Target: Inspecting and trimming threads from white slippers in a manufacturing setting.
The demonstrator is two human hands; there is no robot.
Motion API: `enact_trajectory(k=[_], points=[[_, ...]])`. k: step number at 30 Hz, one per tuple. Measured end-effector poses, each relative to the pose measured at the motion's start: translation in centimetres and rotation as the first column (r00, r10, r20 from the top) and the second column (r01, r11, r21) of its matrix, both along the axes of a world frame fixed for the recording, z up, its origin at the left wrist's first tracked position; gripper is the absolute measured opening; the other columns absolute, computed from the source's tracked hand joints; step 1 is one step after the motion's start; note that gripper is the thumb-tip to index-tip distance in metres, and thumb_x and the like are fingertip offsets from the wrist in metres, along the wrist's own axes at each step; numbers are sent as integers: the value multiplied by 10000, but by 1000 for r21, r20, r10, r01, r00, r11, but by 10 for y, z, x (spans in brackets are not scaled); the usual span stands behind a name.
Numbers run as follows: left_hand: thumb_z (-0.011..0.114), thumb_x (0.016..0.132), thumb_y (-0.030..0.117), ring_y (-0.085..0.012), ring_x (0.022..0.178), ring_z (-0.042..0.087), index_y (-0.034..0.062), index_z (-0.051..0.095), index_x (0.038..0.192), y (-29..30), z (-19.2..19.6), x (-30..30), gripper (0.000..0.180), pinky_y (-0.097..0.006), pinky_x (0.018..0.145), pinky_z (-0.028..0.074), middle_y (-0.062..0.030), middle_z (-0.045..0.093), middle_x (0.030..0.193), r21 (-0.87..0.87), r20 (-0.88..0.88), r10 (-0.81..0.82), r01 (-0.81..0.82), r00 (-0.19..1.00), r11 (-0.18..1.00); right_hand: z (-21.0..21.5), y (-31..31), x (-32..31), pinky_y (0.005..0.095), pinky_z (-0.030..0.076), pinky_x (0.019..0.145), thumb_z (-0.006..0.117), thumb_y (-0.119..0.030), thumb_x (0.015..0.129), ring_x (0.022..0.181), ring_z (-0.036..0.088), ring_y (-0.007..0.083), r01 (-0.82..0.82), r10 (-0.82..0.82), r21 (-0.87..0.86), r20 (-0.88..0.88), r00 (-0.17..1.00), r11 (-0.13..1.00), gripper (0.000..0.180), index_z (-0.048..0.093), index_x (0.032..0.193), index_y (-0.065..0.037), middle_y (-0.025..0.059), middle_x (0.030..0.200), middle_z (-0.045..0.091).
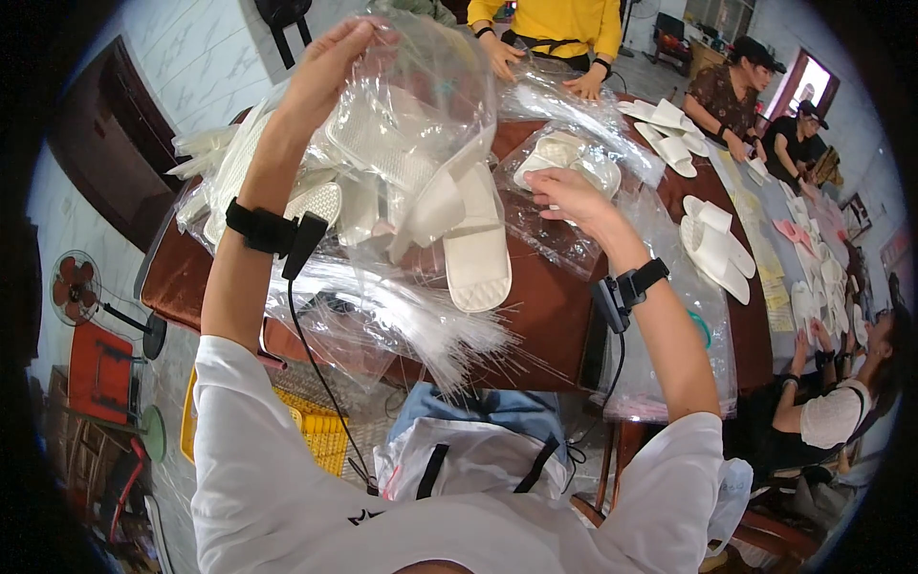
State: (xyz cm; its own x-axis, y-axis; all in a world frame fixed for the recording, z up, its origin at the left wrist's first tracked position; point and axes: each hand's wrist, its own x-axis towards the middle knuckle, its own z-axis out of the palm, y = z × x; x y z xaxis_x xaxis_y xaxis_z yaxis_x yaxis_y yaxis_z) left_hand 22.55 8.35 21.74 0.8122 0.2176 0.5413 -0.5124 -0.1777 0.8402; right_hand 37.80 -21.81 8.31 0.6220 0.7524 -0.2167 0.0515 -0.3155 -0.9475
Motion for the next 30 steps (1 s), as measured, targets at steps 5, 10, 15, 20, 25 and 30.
enact_trajectory(k=[5,10,15,20,25,30], points=[[527,971,203,-181,870,645,38,557,1146,10,48,1,242,-261,742,534,-97,664,1048,34,187,207,-216,960,976,5,-3,-8,323,489,868,594,-357,927,1039,553,145,-1,1,59,10,1000,998,423,542,1219,-56,51,1136,559],[510,978,218,-191,899,647,39,554,1146,-47,90,-10,249,-317,768,542,-92,654,1069,-151,367,278,-238,888,960,14,-27,-14,317,483,867,595,-354,930,1036,552,138,7,-11,86,38,999,996,433,538,1234,-50,41,1133,566],[496,975,192,-218,953,651,66,561,1165,-84,101,-43,237,-372,835,559,-79,648,1105,-148,393,-168,243,904,959,39,-56,-37,304,480,862,579,-318,945,1085,539,131,-67,59,185,48,997,981,428,523,1271,-46,36,1169,557],[490,958,142,-265,841,695,-33,584,1111,-154,95,-48,251,-414,768,592,-161,680,1033,-481,244,-453,513,857,711,63,-116,-46,339,475,924,573,-295,948,1152,532,178,13,-7,307,-20,1000,952,482,456,1345,-50,79,1236,541],[489,955,123,-257,994,647,-10,567,1162,-211,89,-34,259,-392,835,560,-161,654,1093,-526,142,-563,544,814,654,55,-162,-55,362,487,927,604,-280,931,1134,531,205,68,-26,427,-103,994,902,581,373,1387,-5,105,1223,532],[494,971,130,-232,961,642,8,544,1170,-244,79,-9,238,-379,854,550,-125,638,1067,-637,198,-826,710,528,301,48,-210,-64,366,435,978,533,-267,970,1225,491,237,-2,80,482,-141,987,876,507,383,1398,-41,121,1304,515]])
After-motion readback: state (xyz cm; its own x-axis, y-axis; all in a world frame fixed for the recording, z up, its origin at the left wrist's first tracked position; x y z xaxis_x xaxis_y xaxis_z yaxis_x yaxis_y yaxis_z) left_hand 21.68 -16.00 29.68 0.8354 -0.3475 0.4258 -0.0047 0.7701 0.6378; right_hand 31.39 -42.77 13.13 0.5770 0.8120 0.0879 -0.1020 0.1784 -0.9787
